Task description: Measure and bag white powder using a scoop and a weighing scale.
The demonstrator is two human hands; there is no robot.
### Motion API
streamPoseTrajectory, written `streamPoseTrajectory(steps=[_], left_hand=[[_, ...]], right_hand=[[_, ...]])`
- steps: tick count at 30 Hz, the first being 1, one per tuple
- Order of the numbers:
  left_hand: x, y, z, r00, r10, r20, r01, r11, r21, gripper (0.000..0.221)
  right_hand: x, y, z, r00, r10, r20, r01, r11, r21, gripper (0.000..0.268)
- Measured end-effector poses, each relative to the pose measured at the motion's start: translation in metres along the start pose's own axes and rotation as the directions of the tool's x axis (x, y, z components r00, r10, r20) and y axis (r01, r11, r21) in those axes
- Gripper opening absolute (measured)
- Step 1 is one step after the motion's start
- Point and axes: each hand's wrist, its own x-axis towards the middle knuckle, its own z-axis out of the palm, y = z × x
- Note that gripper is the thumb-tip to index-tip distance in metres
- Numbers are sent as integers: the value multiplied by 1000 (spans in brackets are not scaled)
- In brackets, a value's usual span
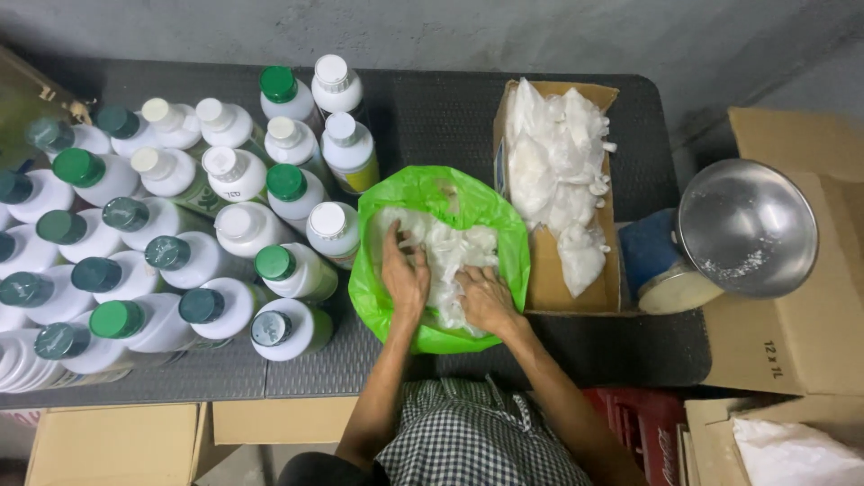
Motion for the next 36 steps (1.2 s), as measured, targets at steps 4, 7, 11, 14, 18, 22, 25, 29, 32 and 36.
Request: streamPoseTrajectory(steps=[4,7,11,14,18,22,25,29,32,36], left_hand=[[-16,-31,16,993,-112,-40,105,984,-142,38],[-3,-57,37,991,61,122,-49,994,-103,18],[28,-61,57,936,333,114,-348,926,147,52],[46,-52,53,962,-109,250,55,975,216,60],[46,-54,44,935,-168,314,113,976,186,48],[33,-33,6,966,-95,242,116,991,-74,38],[30,-32,-10,943,-218,251,316,823,-472,36],[20,-21,-32,803,-226,552,550,-74,-832,22],[0,-31,-14,786,-207,582,580,-76,-811,23],[-20,-40,21,758,-234,608,569,-218,-793,21]], right_hand=[[1,-1,2,1000,-3,14,3,1000,-1,49],[7,3,9,1000,-16,19,16,1000,-21,45],[9,9,16,1000,-31,7,31,999,-41,41],[7,6,10,1000,-20,-8,19,999,-43,42],[6,3,13,1000,-5,-5,4,999,-53,42],[8,9,25,999,-18,-43,17,999,-41,40],[8,8,17,999,-20,-28,20,1000,-24,41],[3,9,3,997,-77,-29,79,994,73,45],[-11,-3,-19,961,-146,-234,189,967,172,41],[-7,-8,-26,964,145,-223,44,739,672,32]])
